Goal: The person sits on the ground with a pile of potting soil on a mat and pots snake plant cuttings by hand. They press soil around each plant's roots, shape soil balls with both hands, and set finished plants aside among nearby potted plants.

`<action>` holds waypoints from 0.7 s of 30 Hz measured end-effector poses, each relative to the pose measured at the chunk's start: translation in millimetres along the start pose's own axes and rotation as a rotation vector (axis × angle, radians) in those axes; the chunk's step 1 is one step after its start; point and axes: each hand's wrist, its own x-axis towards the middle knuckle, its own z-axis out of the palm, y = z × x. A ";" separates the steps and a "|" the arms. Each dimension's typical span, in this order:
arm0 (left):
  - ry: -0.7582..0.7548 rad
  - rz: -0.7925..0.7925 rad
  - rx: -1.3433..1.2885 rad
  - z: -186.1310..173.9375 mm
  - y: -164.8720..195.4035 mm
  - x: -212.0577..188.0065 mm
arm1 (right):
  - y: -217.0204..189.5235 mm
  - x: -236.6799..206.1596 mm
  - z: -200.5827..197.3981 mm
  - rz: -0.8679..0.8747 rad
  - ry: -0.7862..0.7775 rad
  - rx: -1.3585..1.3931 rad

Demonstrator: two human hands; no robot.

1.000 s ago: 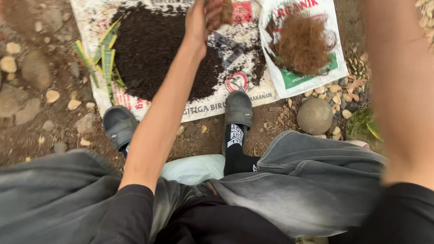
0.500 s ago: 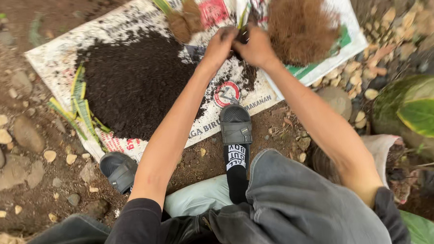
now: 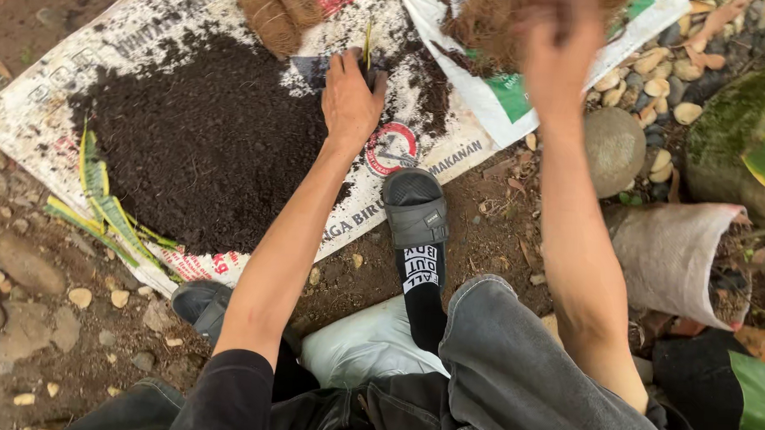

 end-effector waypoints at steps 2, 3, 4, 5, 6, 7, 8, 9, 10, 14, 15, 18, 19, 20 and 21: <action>0.221 0.196 0.123 1.0 8.1 1.5 | -0.8 0.2 -36.6 -0.103 0.225 -0.029; 0.329 0.297 0.182 2.4 12.8 1.8 | -0.9 -1.1 -48.4 -0.149 0.343 -0.152; 0.178 0.332 0.166 5.4 18.2 1.2 | -1.4 -7.9 -55.9 -0.147 0.342 -0.152; 0.027 0.363 0.151 10.9 24.9 0.3 | -2.4 -15.6 -62.9 -0.144 0.339 -0.152; -0.117 0.394 0.135 17.5 32.3 -0.1 | -3.1 -22.2 -66.6 -0.148 0.333 -0.148; -0.160 0.452 0.201 26.1 40.6 -1.8 | -3.8 -31.1 -64.8 -0.133 0.289 -0.280; -0.204 0.504 0.268 35.7 48.3 -5.2 | -4.8 -42.9 -58.8 -0.117 0.240 -0.409; -0.245 0.555 0.335 43.3 52.7 -7.5 | -6.2 -53.6 -52.6 -0.102 0.188 -0.537; -0.209 0.553 0.294 49.0 54.3 -7.4 | -7.3 -63.8 -43.7 -0.026 0.127 -0.510; -0.278 0.397 0.115 62.4 55.2 0.0 | -11.7 -100.1 -7.1 0.096 -0.102 -0.476; -0.350 0.316 0.068 62.4 54.0 0.6 | -11.6 -106.9 0.2 0.106 -0.168 -0.512; -0.143 0.388 -0.168 55.7 51.0 7.7 | -3.6 -112.4 21.0 0.111 -0.374 -0.678; -0.143 0.399 -0.194 52.8 51.7 9.1 | 0.4 -112.6 27.8 0.113 -0.444 -0.744; -0.144 0.408 -0.221 48.8 53.0 8.8 | 4.8 -112.1 34.5 0.115 -0.423 -0.743; -0.143 0.419 -0.247 45.5 55.8 8.8 | 9.3 -110.5 41.3 0.115 -0.398 -0.742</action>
